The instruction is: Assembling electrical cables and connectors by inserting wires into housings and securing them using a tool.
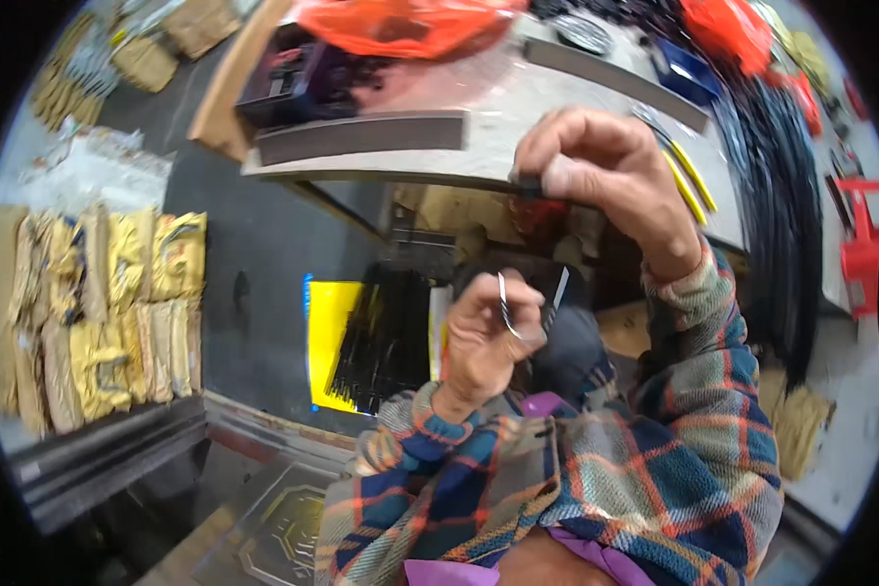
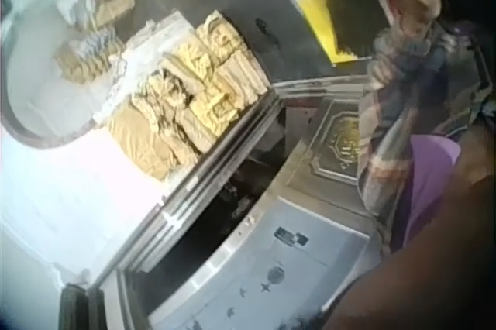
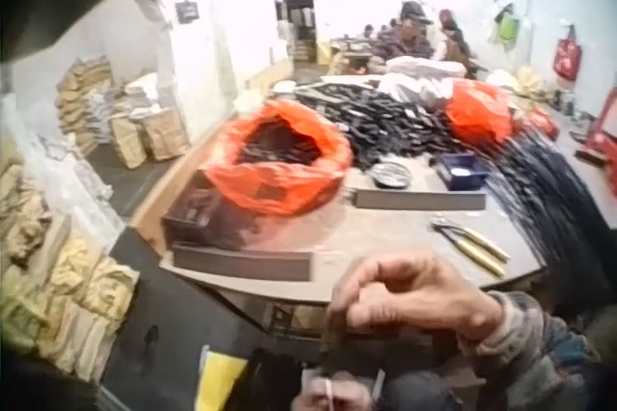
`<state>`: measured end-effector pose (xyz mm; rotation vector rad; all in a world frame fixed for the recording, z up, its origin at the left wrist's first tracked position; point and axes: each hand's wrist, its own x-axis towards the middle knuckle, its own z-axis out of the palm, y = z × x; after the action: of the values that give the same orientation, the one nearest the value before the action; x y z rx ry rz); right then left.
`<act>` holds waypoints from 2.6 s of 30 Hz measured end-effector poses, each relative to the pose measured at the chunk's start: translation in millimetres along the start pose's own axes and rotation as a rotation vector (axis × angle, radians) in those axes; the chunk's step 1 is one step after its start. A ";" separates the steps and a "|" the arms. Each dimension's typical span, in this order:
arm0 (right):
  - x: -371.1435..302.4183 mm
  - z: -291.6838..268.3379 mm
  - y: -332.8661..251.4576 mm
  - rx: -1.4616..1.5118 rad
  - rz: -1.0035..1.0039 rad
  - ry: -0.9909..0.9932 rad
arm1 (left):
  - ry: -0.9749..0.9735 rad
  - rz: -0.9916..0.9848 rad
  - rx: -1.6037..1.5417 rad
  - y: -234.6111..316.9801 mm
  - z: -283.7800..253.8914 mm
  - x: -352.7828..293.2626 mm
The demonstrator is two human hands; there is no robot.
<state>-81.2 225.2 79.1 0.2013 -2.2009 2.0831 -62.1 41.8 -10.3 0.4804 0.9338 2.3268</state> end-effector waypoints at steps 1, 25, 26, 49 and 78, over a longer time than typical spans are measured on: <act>-18.2 -2.5 -4.7 -0.033 0.079 -0.010 | -0.008 0.044 -0.076 -2.9 6.6 5.3; -182.1 -65.5 -3.7 0.085 -0.198 0.333 | -0.197 -0.163 0.076 -73.8 125.8 0.8; -181.6 -65.8 -4.7 0.092 -0.201 0.333 | -0.196 -0.164 0.082 -75.5 125.4 1.5; -169.3 -51.3 -1.5 -0.823 -0.405 0.446 | -0.185 -0.181 -0.056 -68.5 97.8 14.2; -167.4 35.7 31.4 0.146 -0.273 0.280 | -0.178 -0.016 0.127 -22.2 61.9 -29.5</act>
<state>79.1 195.3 18.4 0.1952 -1.7576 1.9831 1.0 67.5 13.3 0.7164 0.9981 2.1781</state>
